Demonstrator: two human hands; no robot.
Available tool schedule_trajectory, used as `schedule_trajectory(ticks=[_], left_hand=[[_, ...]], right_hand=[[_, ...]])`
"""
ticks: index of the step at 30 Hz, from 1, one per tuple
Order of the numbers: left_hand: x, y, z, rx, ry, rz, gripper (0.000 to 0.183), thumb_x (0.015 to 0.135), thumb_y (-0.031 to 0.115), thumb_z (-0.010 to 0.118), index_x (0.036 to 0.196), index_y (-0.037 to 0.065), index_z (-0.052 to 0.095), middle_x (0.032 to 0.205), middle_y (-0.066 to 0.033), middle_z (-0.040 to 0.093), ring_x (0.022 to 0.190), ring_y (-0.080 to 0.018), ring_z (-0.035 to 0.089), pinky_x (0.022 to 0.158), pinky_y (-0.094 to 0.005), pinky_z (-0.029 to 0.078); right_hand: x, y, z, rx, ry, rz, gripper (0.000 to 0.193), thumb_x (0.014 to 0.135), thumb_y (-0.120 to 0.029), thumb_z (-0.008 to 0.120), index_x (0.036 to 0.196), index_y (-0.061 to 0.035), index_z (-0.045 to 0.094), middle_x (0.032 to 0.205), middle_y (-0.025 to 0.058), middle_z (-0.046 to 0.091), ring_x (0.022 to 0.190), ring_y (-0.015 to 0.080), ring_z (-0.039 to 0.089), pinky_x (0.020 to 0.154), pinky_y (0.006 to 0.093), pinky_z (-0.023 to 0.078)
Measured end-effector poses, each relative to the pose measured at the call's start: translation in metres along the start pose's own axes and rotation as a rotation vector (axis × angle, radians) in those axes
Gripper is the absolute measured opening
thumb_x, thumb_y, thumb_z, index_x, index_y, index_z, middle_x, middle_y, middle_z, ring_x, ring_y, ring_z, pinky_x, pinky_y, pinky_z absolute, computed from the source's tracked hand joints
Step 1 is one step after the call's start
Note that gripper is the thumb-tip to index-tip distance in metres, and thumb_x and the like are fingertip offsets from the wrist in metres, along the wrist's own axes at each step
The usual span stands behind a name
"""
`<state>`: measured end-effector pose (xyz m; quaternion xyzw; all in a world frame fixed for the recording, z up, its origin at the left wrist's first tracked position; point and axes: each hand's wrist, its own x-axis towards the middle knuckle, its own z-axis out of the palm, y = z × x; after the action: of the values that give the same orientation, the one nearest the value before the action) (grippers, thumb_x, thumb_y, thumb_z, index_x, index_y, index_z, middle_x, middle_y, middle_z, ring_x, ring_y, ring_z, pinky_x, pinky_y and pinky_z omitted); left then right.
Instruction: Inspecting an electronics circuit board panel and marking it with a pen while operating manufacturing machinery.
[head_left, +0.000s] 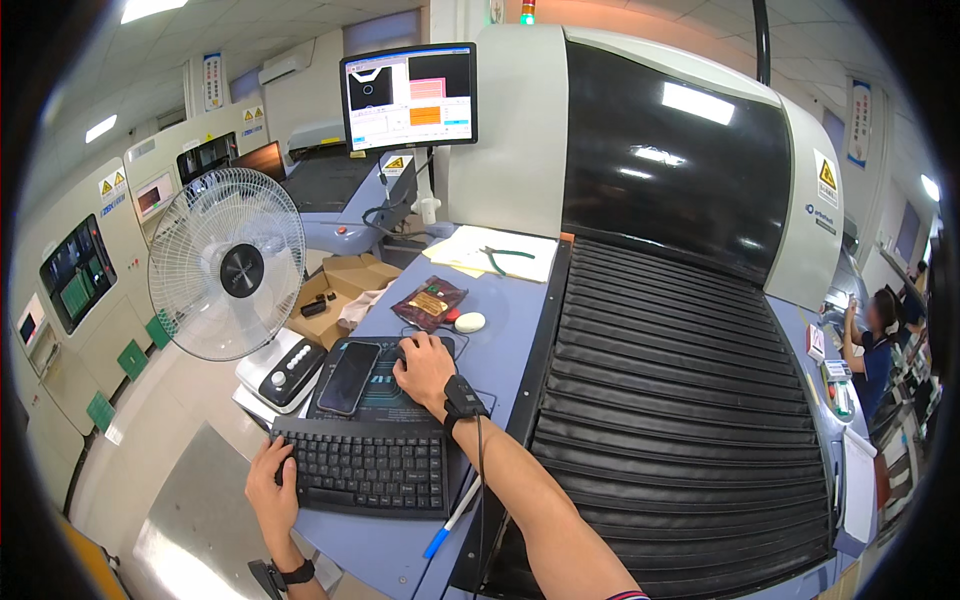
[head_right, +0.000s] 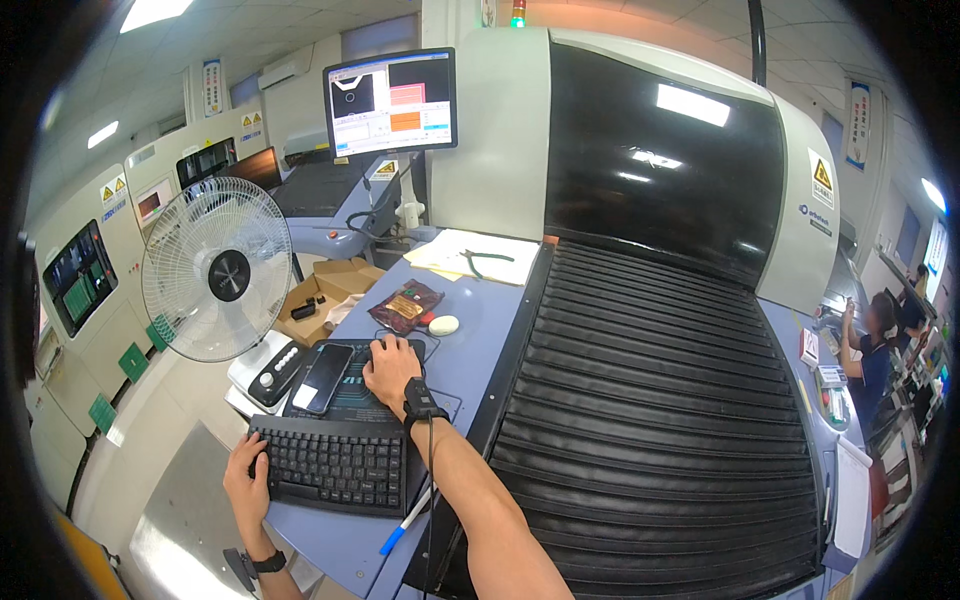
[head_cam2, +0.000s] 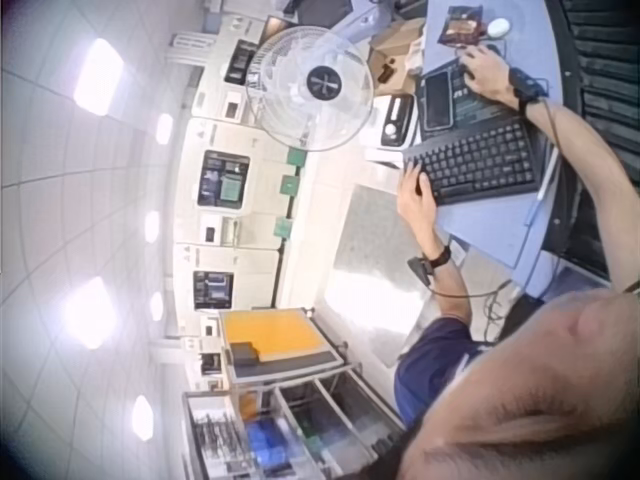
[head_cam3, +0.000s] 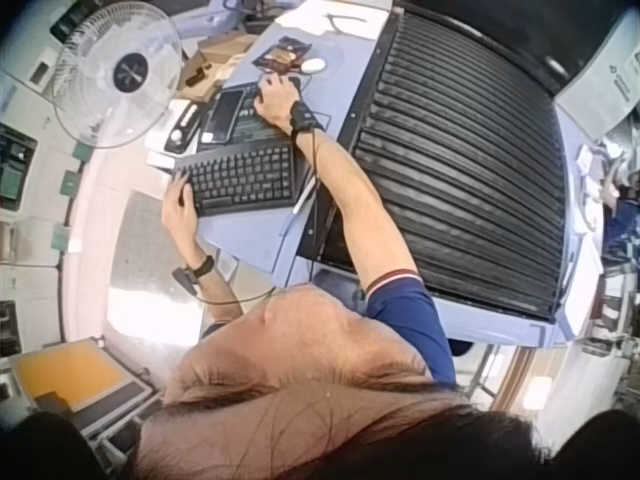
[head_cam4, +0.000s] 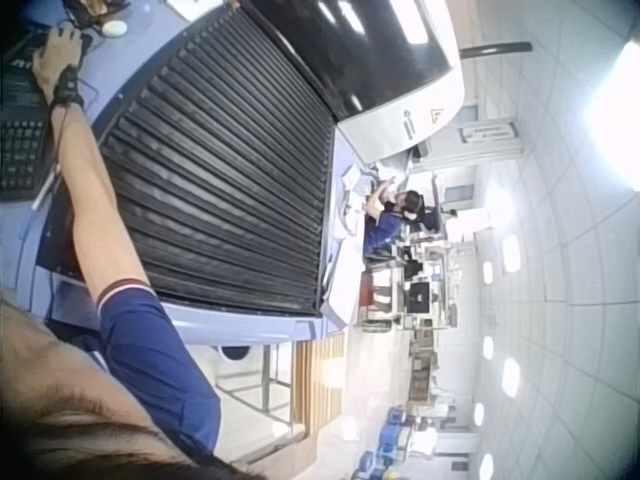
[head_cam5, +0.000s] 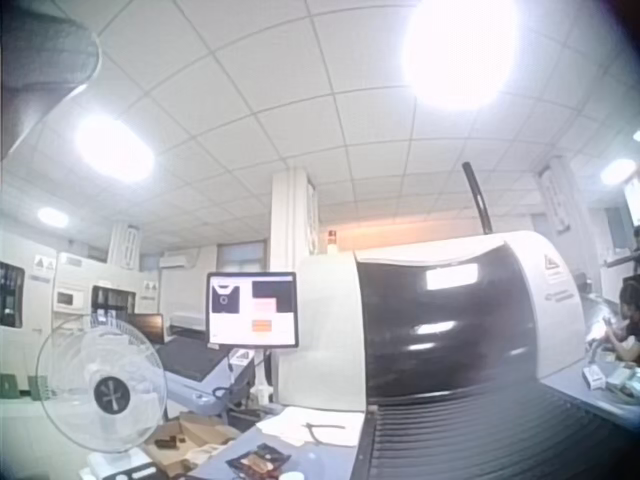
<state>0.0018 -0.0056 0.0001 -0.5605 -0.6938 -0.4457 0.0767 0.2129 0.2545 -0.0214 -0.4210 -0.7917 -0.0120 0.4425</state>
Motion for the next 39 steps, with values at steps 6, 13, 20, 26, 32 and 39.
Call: schedule_trajectory(ticks=[6, 13, 20, 26, 32, 39], left_hand=[[0.0038, 0.0, 0.0017, 0.015, 0.004, 0.003, 0.025, 0.092, 0.02, 0.062, 0.107, 0.003, 0.073, 0.122, -0.0149, 0.07, 0.126, -0.0379, 0.057, 0.105, -0.046, 0.044], [0.0052, 0.0017, 0.0029, 0.001, 0.007, -0.008, 0.026, 0.092, 0.021, 0.062, 0.107, 0.002, 0.073, 0.122, -0.015, 0.07, 0.127, -0.038, 0.057, 0.105, -0.046, 0.044], [0.0062, 0.0027, 0.0028, -0.003, 0.009, -0.003, 0.026, 0.093, 0.02, 0.062, 0.107, 0.002, 0.073, 0.122, -0.0158, 0.07, 0.127, -0.0385, 0.057, 0.105, -0.0458, 0.044], [0.0069, 0.0025, 0.0015, 0.009, 0.001, -0.001, 0.026, 0.093, 0.021, 0.062, 0.107, 0.003, 0.073, 0.122, -0.0156, 0.07, 0.126, -0.0384, 0.057, 0.105, -0.0457, 0.044], [0.0054, 0.0026, 0.0019, -0.003, 0.005, -0.011, 0.025, 0.092, 0.02, 0.062, 0.107, 0.003, 0.073, 0.122, -0.0153, 0.07, 0.127, -0.0381, 0.057, 0.105, -0.0458, 0.044], [0.0049, 0.0018, 0.0046, 0.002, -0.004, -0.009, 0.025, 0.092, 0.019, 0.062, 0.107, 0.003, 0.073, 0.123, -0.0151, 0.07, 0.127, -0.0374, 0.057, 0.106, -0.0455, 0.044]], right_hand=[[0.0064, 0.0008, -0.0028, 0.002, -0.007, -0.004, 0.024, 0.08, -0.019, 0.067, 0.099, -0.0027, 0.066, 0.106, 0.0164, 0.062, 0.104, 0.0358, 0.06, 0.088, 0.0467, 0.052], [0.0079, 0.0008, -0.0042, 0.005, -0.023, 0.005, 0.026, 0.081, -0.018, 0.067, 0.102, -0.0027, 0.066, 0.109, 0.0167, 0.062, 0.106, 0.0359, 0.06, 0.09, 0.0459, 0.051], [0.0085, 0.0027, -0.0008, 0.004, 0.002, -0.017, 0.023, 0.081, -0.018, 0.066, 0.099, -0.003, 0.065, 0.108, 0.0164, 0.062, 0.106, 0.0354, 0.059, 0.088, 0.0462, 0.051], [0.0088, 0.0007, -0.0035, -0.006, -0.022, 0.004, 0.024, 0.082, -0.019, 0.066, 0.1, -0.0031, 0.065, 0.108, 0.0165, 0.062, 0.107, 0.0353, 0.059, 0.09, 0.0461, 0.051], [0.0084, 0.0006, -0.006, -0.02, -0.108, 0.053, 0.034, 0.084, -0.019, 0.067, 0.114, -0.0027, 0.064, 0.117, 0.016, 0.061, 0.113, 0.0353, 0.058, 0.094, 0.0453, 0.05], [0.0063, 0.0035, -0.0034, -0.038, -0.012, 0.018, 0.029, 0.083, -0.018, 0.066, 0.108, -0.0023, 0.064, 0.11, 0.0159, 0.061, 0.107, 0.0341, 0.059, 0.09, 0.0446, 0.052]])
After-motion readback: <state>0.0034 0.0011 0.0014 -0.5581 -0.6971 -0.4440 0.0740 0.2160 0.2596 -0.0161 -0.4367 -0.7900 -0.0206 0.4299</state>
